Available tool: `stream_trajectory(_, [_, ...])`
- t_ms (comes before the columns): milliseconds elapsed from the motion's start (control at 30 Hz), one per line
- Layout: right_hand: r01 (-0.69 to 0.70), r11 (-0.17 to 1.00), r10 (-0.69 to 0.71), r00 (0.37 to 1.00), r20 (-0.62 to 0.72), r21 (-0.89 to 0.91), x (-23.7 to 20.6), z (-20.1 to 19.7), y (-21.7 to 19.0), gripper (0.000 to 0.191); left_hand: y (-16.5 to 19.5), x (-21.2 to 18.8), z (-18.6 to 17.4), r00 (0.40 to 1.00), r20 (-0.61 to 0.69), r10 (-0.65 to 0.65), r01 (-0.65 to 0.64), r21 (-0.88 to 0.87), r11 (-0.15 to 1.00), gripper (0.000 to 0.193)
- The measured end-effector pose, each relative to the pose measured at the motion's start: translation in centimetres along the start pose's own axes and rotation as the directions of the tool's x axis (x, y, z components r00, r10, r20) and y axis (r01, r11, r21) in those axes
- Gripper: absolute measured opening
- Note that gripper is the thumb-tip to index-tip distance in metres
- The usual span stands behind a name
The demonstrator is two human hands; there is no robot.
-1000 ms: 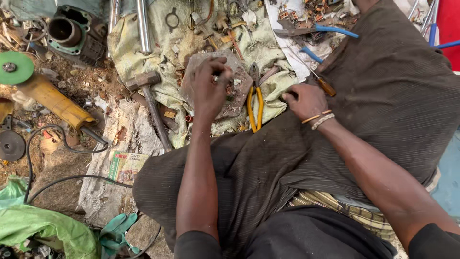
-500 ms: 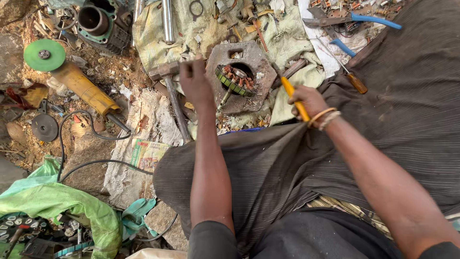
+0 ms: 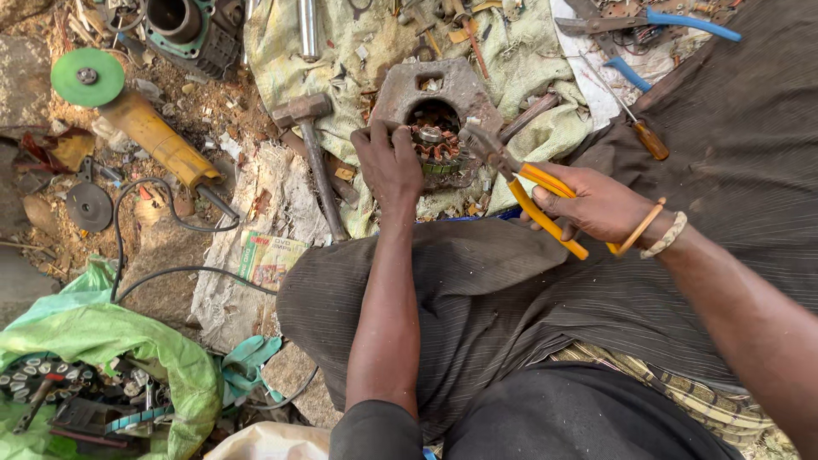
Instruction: The person sits on the ground and uses a screwdriver and pliers to remove copper windings from a circular electrical component. The person repeatedly pries and pulls the windings, placing the removed pieces into a nearby green sack.
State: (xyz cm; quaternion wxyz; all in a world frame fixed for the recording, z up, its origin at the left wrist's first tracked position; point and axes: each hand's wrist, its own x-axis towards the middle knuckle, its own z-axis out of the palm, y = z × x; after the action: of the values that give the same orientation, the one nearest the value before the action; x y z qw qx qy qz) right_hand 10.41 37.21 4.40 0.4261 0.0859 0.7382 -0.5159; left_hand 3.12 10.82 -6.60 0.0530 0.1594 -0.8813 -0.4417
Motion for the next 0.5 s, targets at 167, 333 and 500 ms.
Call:
stream_trajectory(167, [-0.120,0.696,0.075,0.993,-0.094,-0.708,0.4,0.3,-2.8,0.058,0.0,1.6,-0.7,0.947,0.143,-0.289,0.287,0.033,0.957,0.051])
stream_trajectory(333, [-0.172,0.420,0.066,0.985,-0.159,-0.891,0.5,1.0,-4.3,0.060,0.1,2.0,-1.3,0.896,0.283,-0.343,0.318,0.131,0.939,0.043])
stream_trajectory(500, [-0.124,0.223,-0.262,0.948,-0.182,-0.967,0.3,1.8,-4.0,0.071,1.1,0.4,-1.0,0.965,0.151,-0.216,0.227,-0.065,0.972,0.040])
